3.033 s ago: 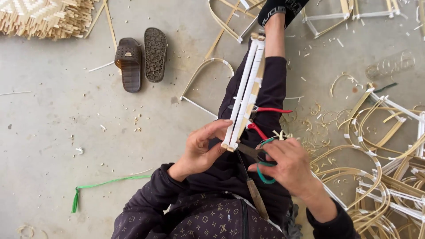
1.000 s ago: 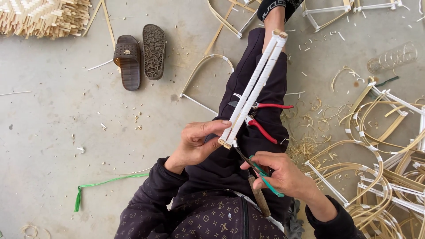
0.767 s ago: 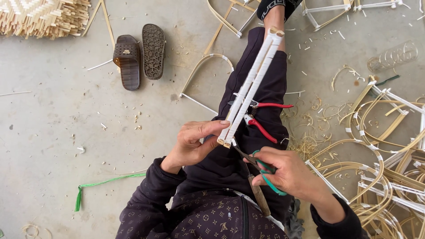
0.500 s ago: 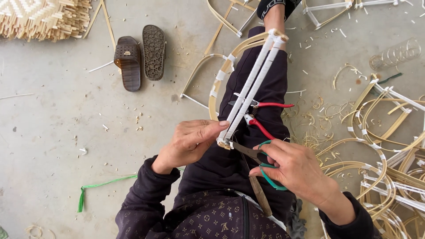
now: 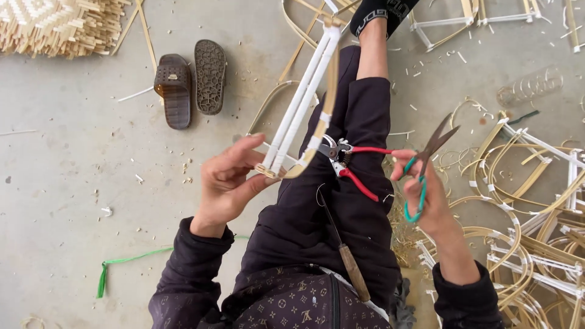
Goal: The recorder is assembling and securing wooden bamboo frame components using white tape and cutting tools while sitting on the floor.
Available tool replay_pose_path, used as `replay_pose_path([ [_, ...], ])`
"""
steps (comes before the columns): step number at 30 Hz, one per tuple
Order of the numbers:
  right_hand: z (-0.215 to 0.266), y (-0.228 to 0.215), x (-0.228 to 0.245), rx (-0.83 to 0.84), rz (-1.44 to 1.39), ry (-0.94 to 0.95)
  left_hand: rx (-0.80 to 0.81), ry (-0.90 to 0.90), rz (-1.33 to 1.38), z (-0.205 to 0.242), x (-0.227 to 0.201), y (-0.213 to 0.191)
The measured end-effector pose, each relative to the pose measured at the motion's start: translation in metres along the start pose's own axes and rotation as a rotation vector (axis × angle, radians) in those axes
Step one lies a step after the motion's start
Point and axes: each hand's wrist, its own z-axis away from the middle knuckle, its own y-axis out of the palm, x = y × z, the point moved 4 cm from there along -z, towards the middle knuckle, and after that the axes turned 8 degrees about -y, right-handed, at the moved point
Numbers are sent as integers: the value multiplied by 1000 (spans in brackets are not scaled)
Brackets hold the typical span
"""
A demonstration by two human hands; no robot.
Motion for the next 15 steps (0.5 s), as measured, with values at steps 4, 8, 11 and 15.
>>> replay_pose_path([
  [4, 10, 11, 5, 93, 184, -53, -9, 30, 109, 3, -23, 4],
  [8, 29, 34, -10, 259, 548, 161, 17, 91, -1, 2, -36, 6],
  [11, 31, 44, -18, 348, 673, 212, 104, 183, -36, 7, -29, 6],
  [15, 18, 46, -11, 449, 952, 128, 218, 258, -209, 14, -42, 18],
])
